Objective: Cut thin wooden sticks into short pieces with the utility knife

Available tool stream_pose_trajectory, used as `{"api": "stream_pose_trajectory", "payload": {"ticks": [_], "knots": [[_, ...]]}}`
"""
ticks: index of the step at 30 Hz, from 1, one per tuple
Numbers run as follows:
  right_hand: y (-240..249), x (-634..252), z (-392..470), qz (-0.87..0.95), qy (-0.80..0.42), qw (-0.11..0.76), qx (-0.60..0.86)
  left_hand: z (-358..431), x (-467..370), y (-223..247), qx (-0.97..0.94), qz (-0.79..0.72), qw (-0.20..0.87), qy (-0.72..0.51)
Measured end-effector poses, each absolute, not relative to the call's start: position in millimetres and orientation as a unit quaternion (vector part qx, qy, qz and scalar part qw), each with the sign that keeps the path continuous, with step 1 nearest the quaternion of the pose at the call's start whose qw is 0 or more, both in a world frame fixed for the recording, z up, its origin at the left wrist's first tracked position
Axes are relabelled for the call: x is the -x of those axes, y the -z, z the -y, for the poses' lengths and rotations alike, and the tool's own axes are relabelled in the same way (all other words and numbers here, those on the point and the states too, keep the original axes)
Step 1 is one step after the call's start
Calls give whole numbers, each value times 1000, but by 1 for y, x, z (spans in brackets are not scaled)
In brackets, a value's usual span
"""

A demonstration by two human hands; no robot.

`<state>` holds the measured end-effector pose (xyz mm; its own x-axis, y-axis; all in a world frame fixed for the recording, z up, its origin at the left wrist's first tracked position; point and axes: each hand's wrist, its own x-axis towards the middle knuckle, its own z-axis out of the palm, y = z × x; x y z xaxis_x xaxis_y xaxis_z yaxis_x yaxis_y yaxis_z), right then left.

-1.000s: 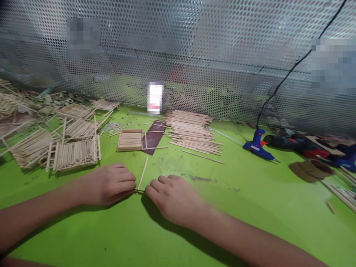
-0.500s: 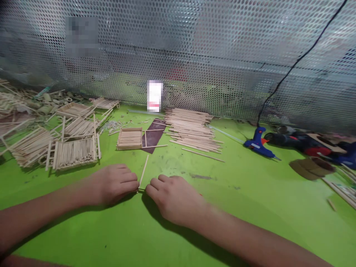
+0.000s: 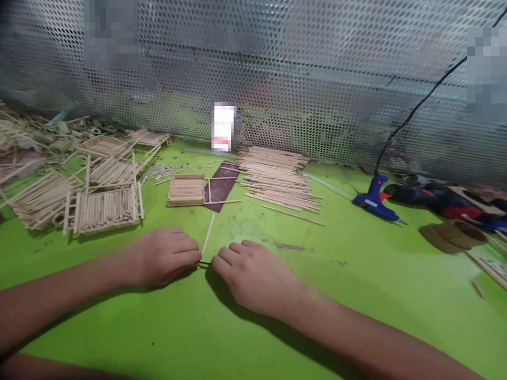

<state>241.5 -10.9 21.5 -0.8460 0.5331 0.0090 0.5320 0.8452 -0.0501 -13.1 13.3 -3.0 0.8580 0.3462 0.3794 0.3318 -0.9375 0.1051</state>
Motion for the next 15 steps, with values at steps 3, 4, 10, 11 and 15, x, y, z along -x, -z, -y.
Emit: {"api": "stream_pose_trajectory", "payload": {"ticks": [3,4,10,11,15], "knots": [[-22,-241,11,960,-18,13,278,-14,13,2,-964,-177,20,-199],[-22,-241,11,961,-18,14,276,-14,13,2,-964,-176,20,-199],[-21,-242,11,962,-11,28,273,-14,13,2,-964,-177,17,-197],[-21,-242,11,962,-10,30,272,-14,13,1,-964,-177,17,-196],[-21,-242,11,962,-12,35,269,-13,13,0,-965,-182,17,-189]]}}
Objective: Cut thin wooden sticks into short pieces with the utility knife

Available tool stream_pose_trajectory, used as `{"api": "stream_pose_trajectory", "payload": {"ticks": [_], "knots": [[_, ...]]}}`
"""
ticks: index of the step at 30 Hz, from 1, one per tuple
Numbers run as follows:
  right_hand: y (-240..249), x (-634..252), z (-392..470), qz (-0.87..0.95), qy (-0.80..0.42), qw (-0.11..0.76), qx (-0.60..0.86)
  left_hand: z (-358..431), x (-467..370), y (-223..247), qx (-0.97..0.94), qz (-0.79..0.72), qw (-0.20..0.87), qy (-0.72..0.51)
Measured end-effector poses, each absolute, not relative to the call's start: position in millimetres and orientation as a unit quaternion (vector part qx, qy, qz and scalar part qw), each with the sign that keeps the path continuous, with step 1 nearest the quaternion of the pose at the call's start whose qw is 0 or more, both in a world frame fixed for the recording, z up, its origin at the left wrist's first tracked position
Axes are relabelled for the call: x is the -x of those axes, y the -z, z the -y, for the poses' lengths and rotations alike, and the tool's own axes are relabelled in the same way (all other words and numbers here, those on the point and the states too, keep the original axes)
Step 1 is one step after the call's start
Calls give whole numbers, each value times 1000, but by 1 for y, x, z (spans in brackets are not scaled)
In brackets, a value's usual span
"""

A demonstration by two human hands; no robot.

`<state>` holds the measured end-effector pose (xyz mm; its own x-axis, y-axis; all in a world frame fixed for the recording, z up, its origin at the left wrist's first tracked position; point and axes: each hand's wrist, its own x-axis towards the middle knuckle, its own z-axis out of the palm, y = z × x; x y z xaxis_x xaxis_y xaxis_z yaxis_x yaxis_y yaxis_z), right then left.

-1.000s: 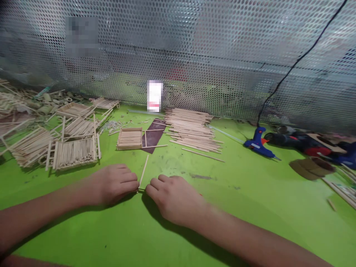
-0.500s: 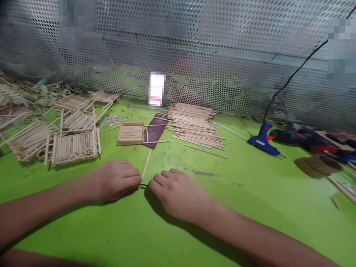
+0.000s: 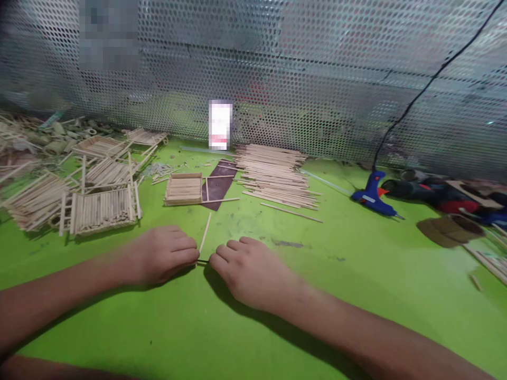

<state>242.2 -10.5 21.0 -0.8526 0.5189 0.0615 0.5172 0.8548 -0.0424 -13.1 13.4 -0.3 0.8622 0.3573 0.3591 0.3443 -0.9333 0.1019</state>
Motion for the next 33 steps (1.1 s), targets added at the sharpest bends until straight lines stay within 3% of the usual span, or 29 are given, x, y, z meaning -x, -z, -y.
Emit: {"api": "stream_pose_trajectory", "payload": {"ticks": [11,33], "knots": [[-19,-242,8,965,-50,34,256,-9,12,2,-952,-212,83,-203],[-20,-207,3,961,-84,20,261,-10,46,3,-950,-237,90,-184]]}}
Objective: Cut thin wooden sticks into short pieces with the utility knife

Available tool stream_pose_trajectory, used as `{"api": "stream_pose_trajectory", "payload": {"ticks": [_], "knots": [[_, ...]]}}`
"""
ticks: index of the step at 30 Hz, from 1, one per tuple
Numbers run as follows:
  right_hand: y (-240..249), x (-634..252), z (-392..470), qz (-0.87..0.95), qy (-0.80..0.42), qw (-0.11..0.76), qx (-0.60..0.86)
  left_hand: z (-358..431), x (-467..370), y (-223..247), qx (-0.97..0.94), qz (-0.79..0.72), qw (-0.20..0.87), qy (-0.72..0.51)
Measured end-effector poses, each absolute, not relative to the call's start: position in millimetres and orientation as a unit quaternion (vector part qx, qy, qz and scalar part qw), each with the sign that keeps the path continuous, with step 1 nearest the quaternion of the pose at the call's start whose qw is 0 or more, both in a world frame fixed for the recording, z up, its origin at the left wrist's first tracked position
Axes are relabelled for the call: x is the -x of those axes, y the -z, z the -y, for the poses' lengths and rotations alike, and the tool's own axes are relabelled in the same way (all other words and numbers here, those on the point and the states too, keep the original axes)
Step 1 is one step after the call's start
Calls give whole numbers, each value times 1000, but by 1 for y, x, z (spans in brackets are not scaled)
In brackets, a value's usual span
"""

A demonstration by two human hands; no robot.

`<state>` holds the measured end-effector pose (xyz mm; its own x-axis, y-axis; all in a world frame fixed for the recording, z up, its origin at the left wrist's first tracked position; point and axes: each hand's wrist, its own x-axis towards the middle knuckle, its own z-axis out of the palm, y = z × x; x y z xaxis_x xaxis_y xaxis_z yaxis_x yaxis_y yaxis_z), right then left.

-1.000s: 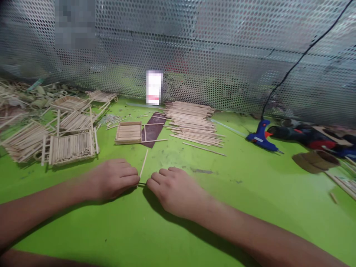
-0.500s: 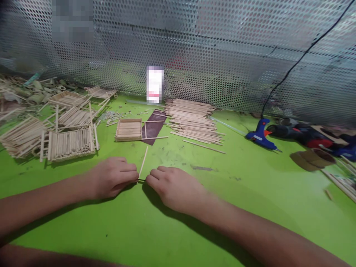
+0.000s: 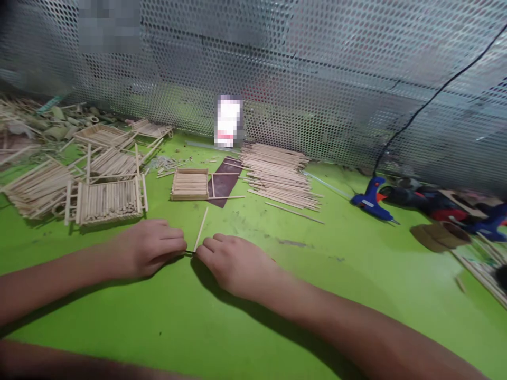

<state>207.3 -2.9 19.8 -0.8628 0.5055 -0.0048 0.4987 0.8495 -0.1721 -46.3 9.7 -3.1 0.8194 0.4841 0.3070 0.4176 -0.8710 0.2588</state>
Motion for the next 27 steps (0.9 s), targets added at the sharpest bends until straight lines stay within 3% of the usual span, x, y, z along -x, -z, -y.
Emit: {"api": "stream_pose_trajectory", "payload": {"ticks": [15,27], "knots": [[-34,-273,15,963,6,1,268,2,-21,-6,-955,-223,67,-186],[-17,-278,20,965,-42,23,257,5,-25,2,-953,-218,90,-189]]}}
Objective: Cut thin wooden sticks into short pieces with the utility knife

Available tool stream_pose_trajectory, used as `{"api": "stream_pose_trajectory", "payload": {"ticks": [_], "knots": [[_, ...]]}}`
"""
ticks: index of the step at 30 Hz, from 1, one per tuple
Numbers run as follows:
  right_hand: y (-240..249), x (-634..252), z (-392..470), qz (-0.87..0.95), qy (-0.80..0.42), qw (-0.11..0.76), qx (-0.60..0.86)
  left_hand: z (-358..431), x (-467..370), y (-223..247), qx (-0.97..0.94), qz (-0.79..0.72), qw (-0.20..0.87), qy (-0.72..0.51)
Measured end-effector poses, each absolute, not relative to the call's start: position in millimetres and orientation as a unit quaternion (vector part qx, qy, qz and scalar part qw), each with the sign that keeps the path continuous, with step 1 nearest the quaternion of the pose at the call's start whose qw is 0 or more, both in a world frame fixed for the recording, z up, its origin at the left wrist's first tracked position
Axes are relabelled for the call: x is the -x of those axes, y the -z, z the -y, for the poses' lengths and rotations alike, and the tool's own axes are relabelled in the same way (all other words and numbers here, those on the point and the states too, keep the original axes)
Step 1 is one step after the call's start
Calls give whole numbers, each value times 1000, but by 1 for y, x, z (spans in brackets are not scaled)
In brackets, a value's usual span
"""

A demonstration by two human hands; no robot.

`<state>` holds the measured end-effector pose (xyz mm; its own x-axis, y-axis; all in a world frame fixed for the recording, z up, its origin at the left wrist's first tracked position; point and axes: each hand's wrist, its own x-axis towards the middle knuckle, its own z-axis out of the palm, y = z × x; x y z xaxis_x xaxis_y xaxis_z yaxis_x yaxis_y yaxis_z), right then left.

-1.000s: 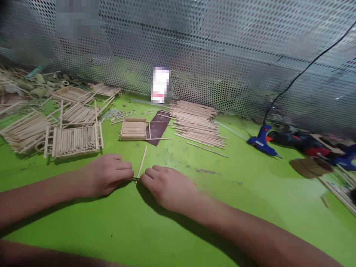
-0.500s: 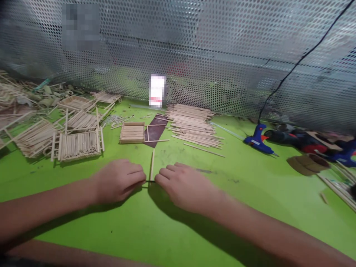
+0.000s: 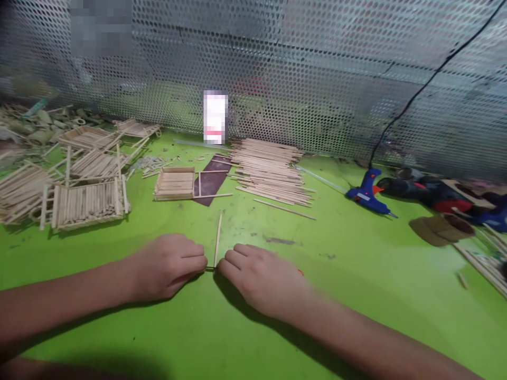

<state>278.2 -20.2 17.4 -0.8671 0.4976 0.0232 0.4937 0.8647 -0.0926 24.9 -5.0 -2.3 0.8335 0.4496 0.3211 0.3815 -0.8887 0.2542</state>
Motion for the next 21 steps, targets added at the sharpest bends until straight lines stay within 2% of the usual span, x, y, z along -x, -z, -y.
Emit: {"api": "stream_pose_trajectory", "payload": {"ticks": [11,21], "knots": [[-16,-270,21,962,-37,3,270,8,-21,2,-937,-285,103,-172],[-16,-267,21,965,-45,23,258,4,-34,11,-935,-270,125,-191]]}}
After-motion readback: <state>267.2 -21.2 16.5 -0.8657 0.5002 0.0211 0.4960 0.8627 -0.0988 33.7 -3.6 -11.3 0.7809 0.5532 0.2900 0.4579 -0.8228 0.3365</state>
